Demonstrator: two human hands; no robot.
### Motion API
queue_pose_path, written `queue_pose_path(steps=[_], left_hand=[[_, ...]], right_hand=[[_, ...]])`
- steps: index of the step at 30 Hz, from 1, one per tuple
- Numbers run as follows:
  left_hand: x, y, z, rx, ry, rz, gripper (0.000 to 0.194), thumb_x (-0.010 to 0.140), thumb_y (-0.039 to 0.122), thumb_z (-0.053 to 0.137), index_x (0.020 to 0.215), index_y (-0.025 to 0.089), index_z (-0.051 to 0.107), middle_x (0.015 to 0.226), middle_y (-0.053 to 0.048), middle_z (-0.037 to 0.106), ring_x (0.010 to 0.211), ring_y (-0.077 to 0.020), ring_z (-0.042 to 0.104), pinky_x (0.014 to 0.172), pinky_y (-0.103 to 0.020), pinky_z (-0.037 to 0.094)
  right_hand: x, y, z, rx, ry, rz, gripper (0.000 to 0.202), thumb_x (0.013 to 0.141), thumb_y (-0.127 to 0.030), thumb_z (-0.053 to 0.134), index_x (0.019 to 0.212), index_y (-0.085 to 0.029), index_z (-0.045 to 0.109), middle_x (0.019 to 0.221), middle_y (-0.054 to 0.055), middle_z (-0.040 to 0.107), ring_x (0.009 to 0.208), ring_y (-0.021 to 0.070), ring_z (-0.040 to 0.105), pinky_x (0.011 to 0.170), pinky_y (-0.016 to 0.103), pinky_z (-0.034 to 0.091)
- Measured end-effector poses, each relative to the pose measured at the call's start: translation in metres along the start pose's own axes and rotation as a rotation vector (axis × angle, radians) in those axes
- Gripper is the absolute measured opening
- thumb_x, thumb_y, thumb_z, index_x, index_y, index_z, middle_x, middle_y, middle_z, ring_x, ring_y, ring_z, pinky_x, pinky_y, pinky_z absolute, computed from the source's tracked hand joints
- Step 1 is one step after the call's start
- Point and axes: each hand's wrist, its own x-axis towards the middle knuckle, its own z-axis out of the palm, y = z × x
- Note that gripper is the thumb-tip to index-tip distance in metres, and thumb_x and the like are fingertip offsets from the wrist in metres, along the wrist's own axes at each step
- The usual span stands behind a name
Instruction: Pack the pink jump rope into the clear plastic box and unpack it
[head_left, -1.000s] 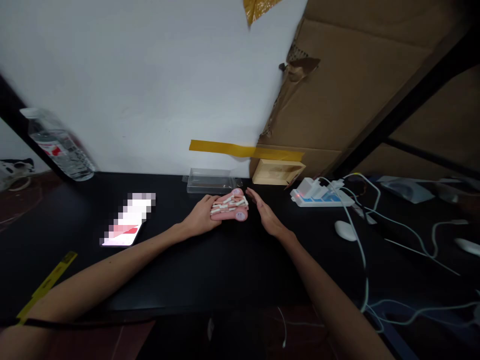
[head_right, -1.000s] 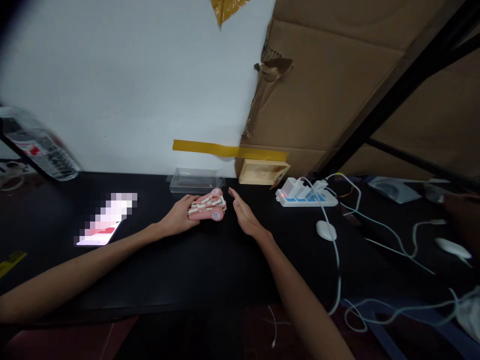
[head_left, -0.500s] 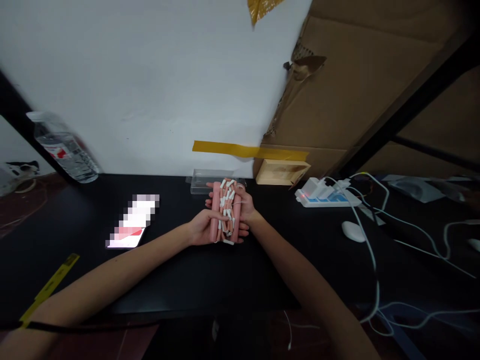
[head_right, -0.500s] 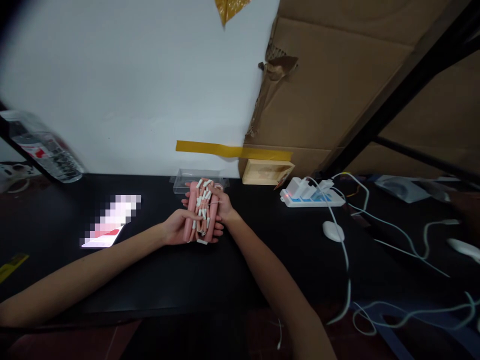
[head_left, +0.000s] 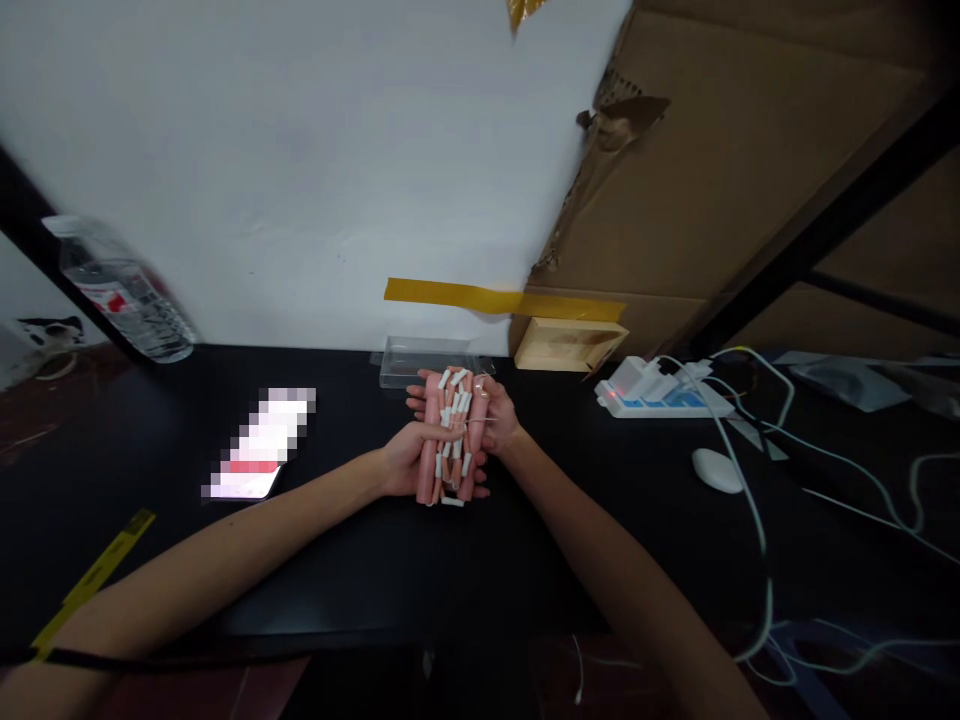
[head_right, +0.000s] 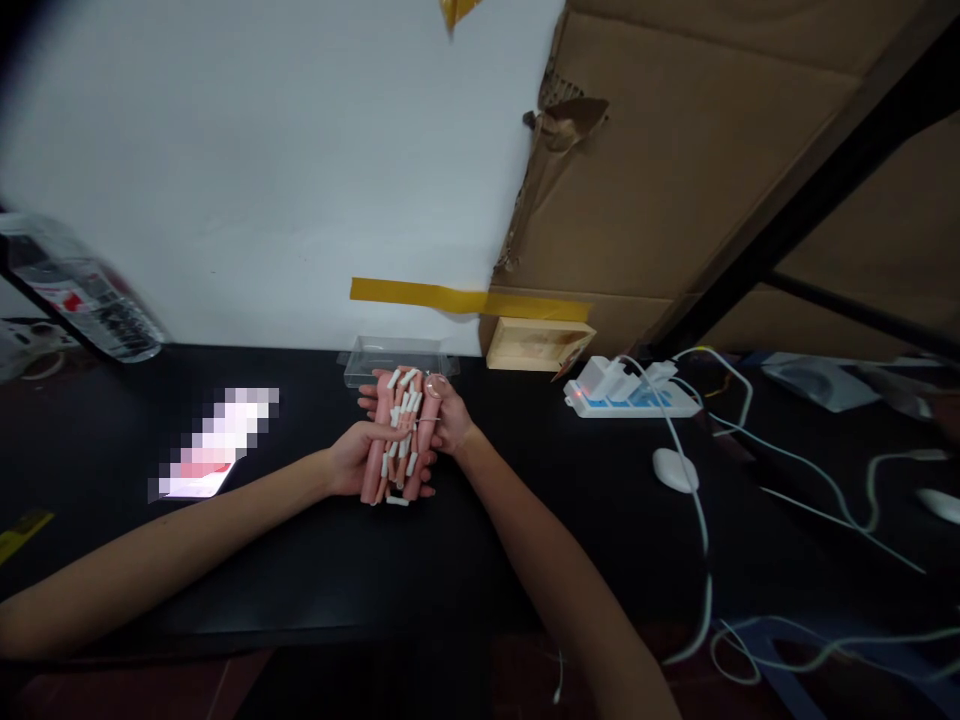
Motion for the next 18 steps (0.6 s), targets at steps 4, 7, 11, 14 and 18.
queue_pose_path(steps=[4,7,11,14,18], left_hand=[[-0.0004,-0.0005,-0.0001,0.002,-0.027,-0.013,0.028,0.087,0.025,0.06,0.106,0.005,0.068,0.094,-0.014,0.075,0.088,-0.027,0.072,0.101,-0.049,0.043],[0.001,-0.0017,-0.0016,0.031,-0.092,-0.005,0.033,0.088,0.025,0.059,0.112,0.005,0.067,0.1,-0.016,0.074,0.095,-0.028,0.072,0.102,-0.049,0.042],[0.0029,-0.0037,-0.0025,0.067,-0.202,0.003,0.041,0.089,0.028,0.058,0.121,0.003,0.064,0.114,-0.021,0.071,0.109,-0.0314,0.068,0.105,-0.049,0.039],[0.0038,-0.0053,-0.0034,0.078,-0.236,0.001,0.046,0.089,0.031,0.058,0.125,0.003,0.061,0.121,-0.023,0.068,0.118,-0.0332,0.063,0.108,-0.05,0.036],[0.0052,-0.0061,-0.0059,0.088,-0.246,0.013,0.048,0.089,0.032,0.058,0.126,0.001,0.06,0.125,-0.024,0.066,0.126,-0.0334,0.058,0.112,-0.05,0.032]], right_hand=[[0.0015,-0.0081,0.004,0.089,-0.011,0.043,0.076,0.082,-0.069,0.039,0.125,-0.009,0.057,0.117,0.021,0.071,0.119,0.0367,0.063,0.105,0.059,0.044],[0.003,-0.0094,0.0032,0.117,0.05,0.05,0.068,0.083,-0.064,0.04,0.121,-0.011,0.06,0.113,0.019,0.073,0.119,0.0376,0.063,0.103,0.06,0.045],[0.0019,-0.0079,0.0045,0.092,0.065,0.052,0.062,0.082,-0.06,0.042,0.117,-0.013,0.063,0.107,0.018,0.075,0.114,0.0377,0.065,0.102,0.06,0.046],[0.0007,-0.0068,0.0074,0.072,0.064,0.055,0.066,0.082,-0.061,0.04,0.117,-0.01,0.063,0.111,0.021,0.073,0.115,0.0384,0.065,0.104,0.06,0.044],[0.0008,-0.0065,0.0107,0.035,0.085,0.027,0.068,0.083,-0.061,0.036,0.118,-0.009,0.063,0.115,0.02,0.073,0.119,0.0372,0.064,0.107,0.059,0.041]])
